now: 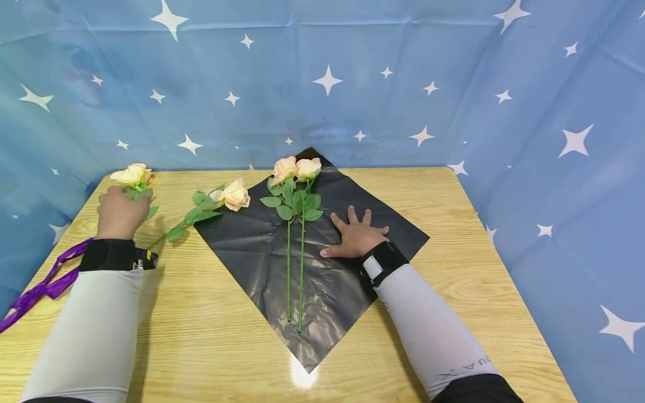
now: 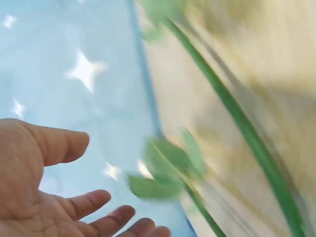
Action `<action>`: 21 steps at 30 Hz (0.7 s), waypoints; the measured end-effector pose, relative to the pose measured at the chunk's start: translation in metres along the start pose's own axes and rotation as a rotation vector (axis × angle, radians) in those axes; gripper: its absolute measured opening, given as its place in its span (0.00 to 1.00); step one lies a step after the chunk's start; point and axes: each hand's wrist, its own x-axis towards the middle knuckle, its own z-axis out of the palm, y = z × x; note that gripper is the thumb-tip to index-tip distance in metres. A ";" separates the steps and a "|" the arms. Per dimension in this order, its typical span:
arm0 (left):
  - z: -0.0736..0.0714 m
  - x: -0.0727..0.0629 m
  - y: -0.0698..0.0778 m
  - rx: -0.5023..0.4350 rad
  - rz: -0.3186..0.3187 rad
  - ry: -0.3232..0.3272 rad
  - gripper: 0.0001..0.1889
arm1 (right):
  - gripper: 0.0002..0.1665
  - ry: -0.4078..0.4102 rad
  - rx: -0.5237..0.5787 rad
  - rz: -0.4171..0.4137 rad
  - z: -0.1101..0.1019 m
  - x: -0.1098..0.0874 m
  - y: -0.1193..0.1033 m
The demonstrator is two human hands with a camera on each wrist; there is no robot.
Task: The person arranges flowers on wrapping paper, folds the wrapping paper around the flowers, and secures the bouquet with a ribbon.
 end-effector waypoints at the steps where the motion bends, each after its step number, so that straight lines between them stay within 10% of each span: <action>1: -0.002 0.001 -0.008 0.026 -0.021 -0.014 0.39 | 0.62 -0.001 -0.002 0.001 0.000 0.000 0.001; 13: -0.009 0.005 -0.039 0.296 -0.102 -0.180 0.39 | 0.62 -0.007 0.000 0.006 -0.002 -0.002 0.001; 21: -0.004 0.009 -0.047 0.383 0.011 -0.164 0.21 | 0.62 -0.002 0.002 0.006 -0.002 -0.003 0.000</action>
